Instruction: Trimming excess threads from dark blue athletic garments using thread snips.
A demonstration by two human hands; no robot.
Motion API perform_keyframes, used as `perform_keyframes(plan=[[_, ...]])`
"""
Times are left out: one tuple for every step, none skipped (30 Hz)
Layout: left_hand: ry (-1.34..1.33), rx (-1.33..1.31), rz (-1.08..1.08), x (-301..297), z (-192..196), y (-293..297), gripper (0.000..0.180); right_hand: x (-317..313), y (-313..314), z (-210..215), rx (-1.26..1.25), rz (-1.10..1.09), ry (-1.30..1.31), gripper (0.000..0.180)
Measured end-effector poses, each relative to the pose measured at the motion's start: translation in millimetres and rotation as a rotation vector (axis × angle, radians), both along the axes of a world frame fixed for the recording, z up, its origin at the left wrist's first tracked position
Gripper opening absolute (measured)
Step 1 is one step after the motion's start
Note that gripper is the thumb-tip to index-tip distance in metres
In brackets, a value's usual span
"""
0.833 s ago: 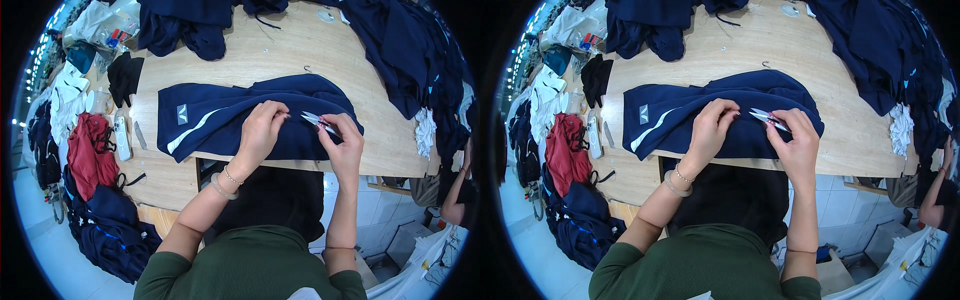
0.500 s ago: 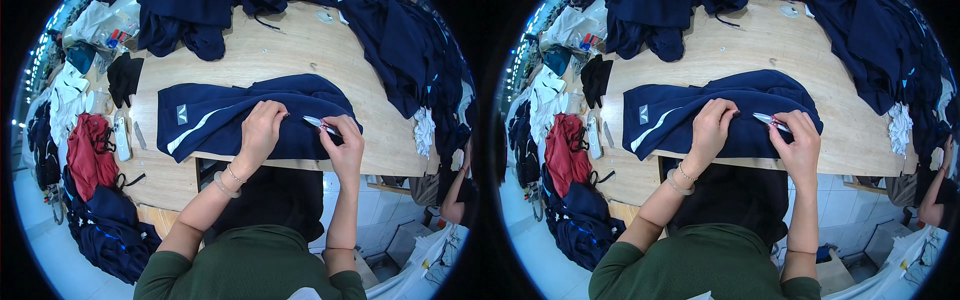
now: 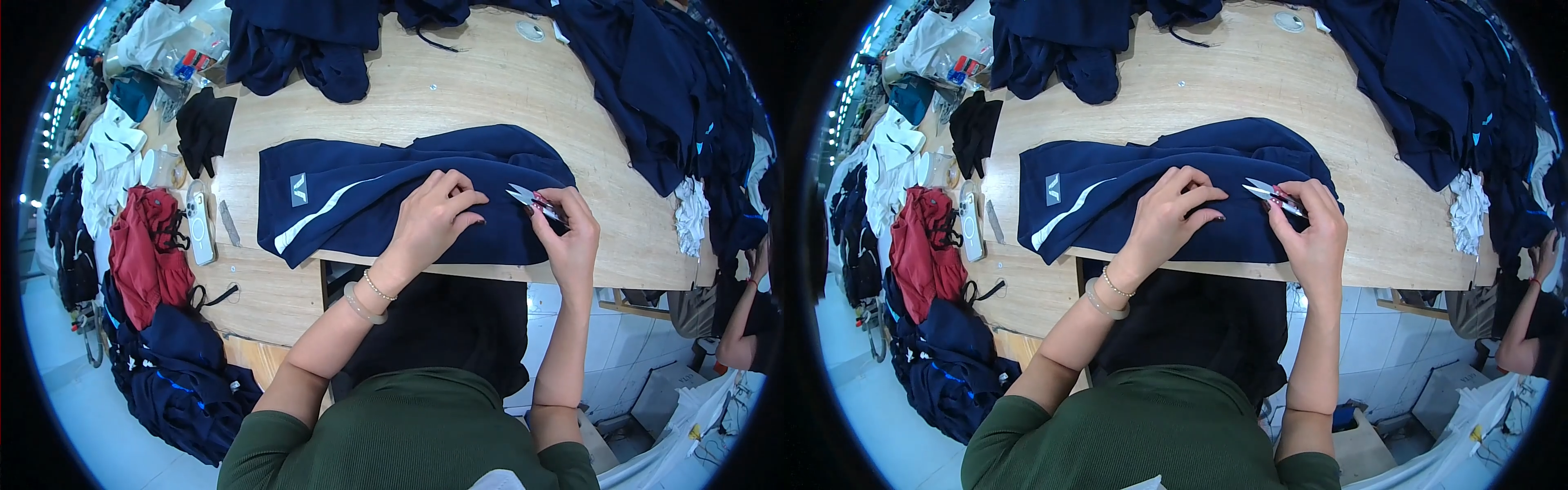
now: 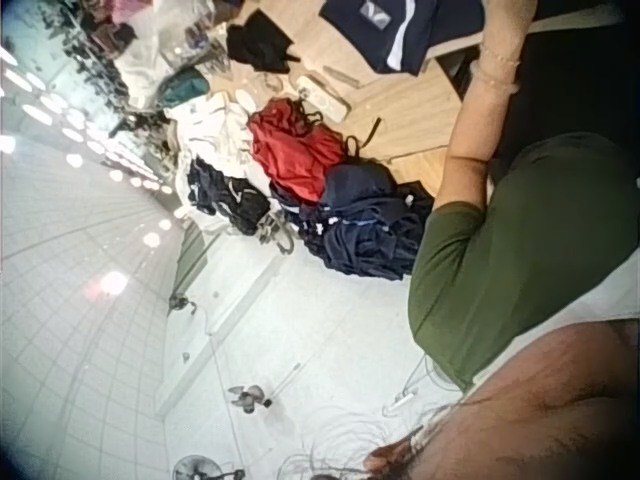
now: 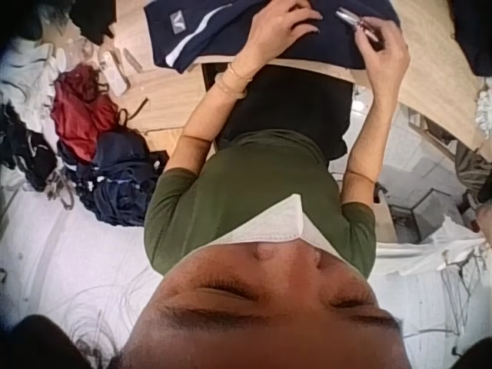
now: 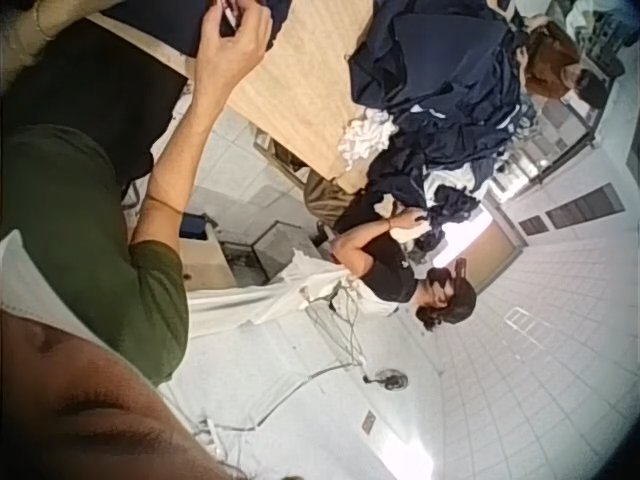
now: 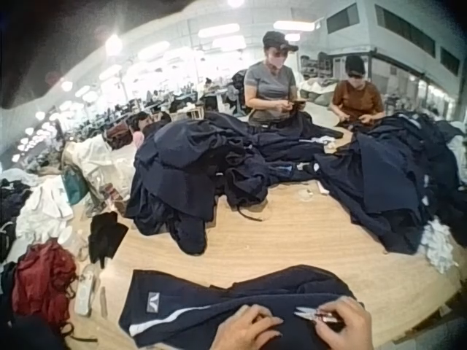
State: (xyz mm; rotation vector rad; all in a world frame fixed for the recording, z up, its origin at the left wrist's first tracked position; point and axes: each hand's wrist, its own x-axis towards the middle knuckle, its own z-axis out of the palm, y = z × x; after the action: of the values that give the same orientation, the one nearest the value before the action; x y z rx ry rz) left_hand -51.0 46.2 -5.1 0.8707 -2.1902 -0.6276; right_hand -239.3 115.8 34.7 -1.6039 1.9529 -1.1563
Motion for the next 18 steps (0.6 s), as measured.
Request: perform_keyframes(plan=[[0.0, -0.001, 0.001, 0.0, -2.7, 0.5, 0.019, 0.0, 0.0, -0.9, -0.005, 0.004, -0.002, 0.015], [0.026, -0.011, 0.037, 0.1, -5.7, 0.9, 0.015, 0.4, -0.3, -1.5, -0.006, 0.005, -0.002, 0.015], [0.054, -0.019, 0.073, -0.2, -8.3, 1.6, 0.011, 0.7, 0.0, -2.3, -0.009, 0.006, -0.013, 0.015], [0.055, -0.018, 0.073, -0.6, -9.8, 0.9, 0.011, 1.2, 0.2, -2.6, -0.011, 0.007, -0.024, 0.016], [0.061, -0.022, 0.086, -1.2, -11.1, -1.0, 0.009, 1.7, 0.1, -2.4, -0.01, 0.008, -0.023, 0.016], [0.066, -0.027, 0.1, -1.5, -11.5, -2.9, 0.008, 2.4, -0.6, -1.9, -0.013, 0.017, -0.01, 0.016], [0.066, -0.028, 0.101, -1.9, -11.4, -4.0, 0.008, 3.3, -1.4, -1.3, -0.017, 0.027, 0.003, 0.016], [0.072, -0.016, 0.117, -2.5, -11.3, -4.8, 0.006, 4.6, -2.3, -0.5, -0.018, 0.028, 0.003, 0.016], [0.079, -0.005, 0.13, -3.2, -11.2, -5.5, 0.006, 5.8, -3.1, 0.4, -0.02, 0.055, 0.041, 0.015], [0.08, -0.006, 0.129, -3.4, -10.5, -5.9, 0.006, 6.1, -4.1, 0.9, -0.021, 0.082, 0.08, 0.015], [0.103, 0.019, 0.134, -3.6, -9.2, -6.3, 0.005, 5.5, -6.8, -2.0, -0.079, 0.125, 0.144, 0.013], [0.125, 0.045, 0.14, -3.4, -8.2, -6.3, 0.005, 6.6, -8.5, -2.0, -0.079, 0.125, 0.143, 0.013], [0.124, 0.045, 0.14, -3.4, -7.3, -6.4, 0.005, 9.5, -10.2, -1.7, -0.09, 0.145, 0.184, 0.012], [0.125, 0.067, 0.136, -3.4, -6.6, -6.5, 0.004, 12.5, -11.9, -1.4, -0.101, 0.165, 0.224, 0.012], [0.125, 0.089, 0.134, -2.7, -5.9, -6.3, 0.003, 15.6, -13.7, -0.9, -0.114, 0.176, 0.251, 0.012], [0.124, 0.09, 0.136, -2.2, -5.3, -6.0, 0.003, 18.2, -15.1, -0.2, -0.114, 0.178, 0.249, 0.012], [0.115, 0.09, 0.139, -1.8, -4.8, -5.5, 0.003, 20.5, -16.3, 0.7, -0.11, 0.201, 0.303, 0.012], [0.11, 0.09, 0.139, -2.5, -4.0, -5.7, 0.004, 21.2, -17.3, 2.1, -0.106, 0.22, 0.361, 0.012]])
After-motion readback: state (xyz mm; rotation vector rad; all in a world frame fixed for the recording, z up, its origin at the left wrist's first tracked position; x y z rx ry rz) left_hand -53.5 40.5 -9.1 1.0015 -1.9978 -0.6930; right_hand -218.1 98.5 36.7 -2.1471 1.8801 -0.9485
